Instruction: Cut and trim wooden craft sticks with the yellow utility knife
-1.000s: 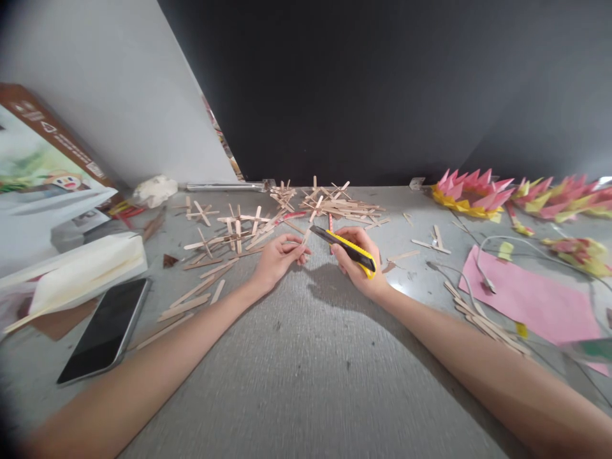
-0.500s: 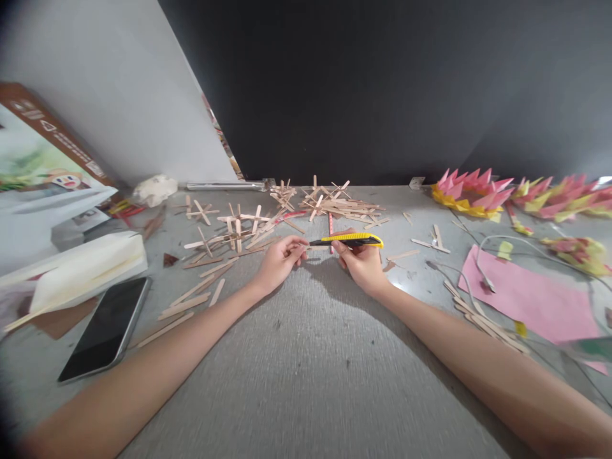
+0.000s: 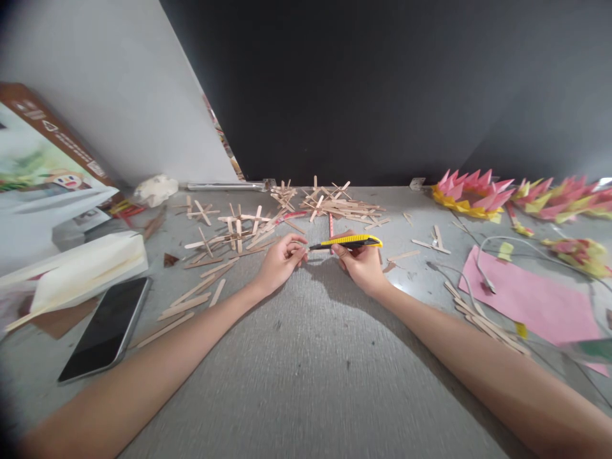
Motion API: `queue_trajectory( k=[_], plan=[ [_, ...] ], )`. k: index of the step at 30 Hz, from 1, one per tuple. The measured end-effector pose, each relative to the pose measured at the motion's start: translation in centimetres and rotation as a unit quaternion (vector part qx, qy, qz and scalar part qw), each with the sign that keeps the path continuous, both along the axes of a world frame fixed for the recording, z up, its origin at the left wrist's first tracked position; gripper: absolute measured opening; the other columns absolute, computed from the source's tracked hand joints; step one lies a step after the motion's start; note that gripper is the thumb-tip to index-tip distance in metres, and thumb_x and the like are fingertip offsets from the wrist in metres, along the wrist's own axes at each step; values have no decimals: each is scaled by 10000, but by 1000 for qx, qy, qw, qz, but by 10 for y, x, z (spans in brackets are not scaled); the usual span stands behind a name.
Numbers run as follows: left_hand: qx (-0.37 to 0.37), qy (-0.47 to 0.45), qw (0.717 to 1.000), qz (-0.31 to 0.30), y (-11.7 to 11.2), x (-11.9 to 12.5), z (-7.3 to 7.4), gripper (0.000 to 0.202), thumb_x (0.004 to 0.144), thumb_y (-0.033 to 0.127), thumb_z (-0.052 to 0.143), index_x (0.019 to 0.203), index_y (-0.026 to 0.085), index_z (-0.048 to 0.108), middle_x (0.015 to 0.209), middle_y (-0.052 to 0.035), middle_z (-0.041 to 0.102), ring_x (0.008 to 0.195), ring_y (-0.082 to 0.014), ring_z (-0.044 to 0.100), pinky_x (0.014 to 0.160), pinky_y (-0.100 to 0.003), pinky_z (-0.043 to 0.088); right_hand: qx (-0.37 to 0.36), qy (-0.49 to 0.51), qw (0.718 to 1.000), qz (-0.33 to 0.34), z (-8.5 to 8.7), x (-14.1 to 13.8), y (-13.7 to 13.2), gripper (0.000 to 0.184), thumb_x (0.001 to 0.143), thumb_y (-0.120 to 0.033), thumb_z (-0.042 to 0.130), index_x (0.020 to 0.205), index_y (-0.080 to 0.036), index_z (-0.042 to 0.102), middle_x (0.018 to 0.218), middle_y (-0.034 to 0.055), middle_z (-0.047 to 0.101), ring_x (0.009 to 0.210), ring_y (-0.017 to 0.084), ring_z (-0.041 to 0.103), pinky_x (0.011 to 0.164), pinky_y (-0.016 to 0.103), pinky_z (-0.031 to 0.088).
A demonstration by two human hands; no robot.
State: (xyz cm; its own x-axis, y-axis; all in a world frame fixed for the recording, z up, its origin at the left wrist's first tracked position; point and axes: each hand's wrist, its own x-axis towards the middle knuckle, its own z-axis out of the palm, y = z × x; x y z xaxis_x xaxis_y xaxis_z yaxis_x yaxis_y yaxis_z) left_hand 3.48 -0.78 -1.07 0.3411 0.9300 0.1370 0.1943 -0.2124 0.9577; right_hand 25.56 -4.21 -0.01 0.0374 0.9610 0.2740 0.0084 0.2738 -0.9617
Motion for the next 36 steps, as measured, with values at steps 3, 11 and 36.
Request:
queue_trajectory(
  k=[3,11,36],
  plan=[
    [9,10,1000,-1,0,-1,-1,279,1005,465,651,1122,218,595,765,-7,706,638,-158,601,618,-264,423,-1,-4,1000,-5,-4,1,1,415,874,-600,799,962,-205,707,644,-40,520,463,105,443,415,267,358],
    [58,70,996,8,-4,-2,3,165,1044,334,571,1170,229,574,695,29,671,635,-170,609,671,-275,411,54,-57,997,7,-10,2,-3,275,932,-474,779,960,-200,772,798,30,655,619,142,552,544,276,466],
    [78,91,991,-55,-9,-4,9,139,1028,349,533,1109,238,517,590,90,518,543,-148,453,636,-268,308,154,-121,978,76,1,7,-10,246,1032,-475,702,1011,-254,807,1061,119,773,1067,275,715,891,428,607]
  ],
)
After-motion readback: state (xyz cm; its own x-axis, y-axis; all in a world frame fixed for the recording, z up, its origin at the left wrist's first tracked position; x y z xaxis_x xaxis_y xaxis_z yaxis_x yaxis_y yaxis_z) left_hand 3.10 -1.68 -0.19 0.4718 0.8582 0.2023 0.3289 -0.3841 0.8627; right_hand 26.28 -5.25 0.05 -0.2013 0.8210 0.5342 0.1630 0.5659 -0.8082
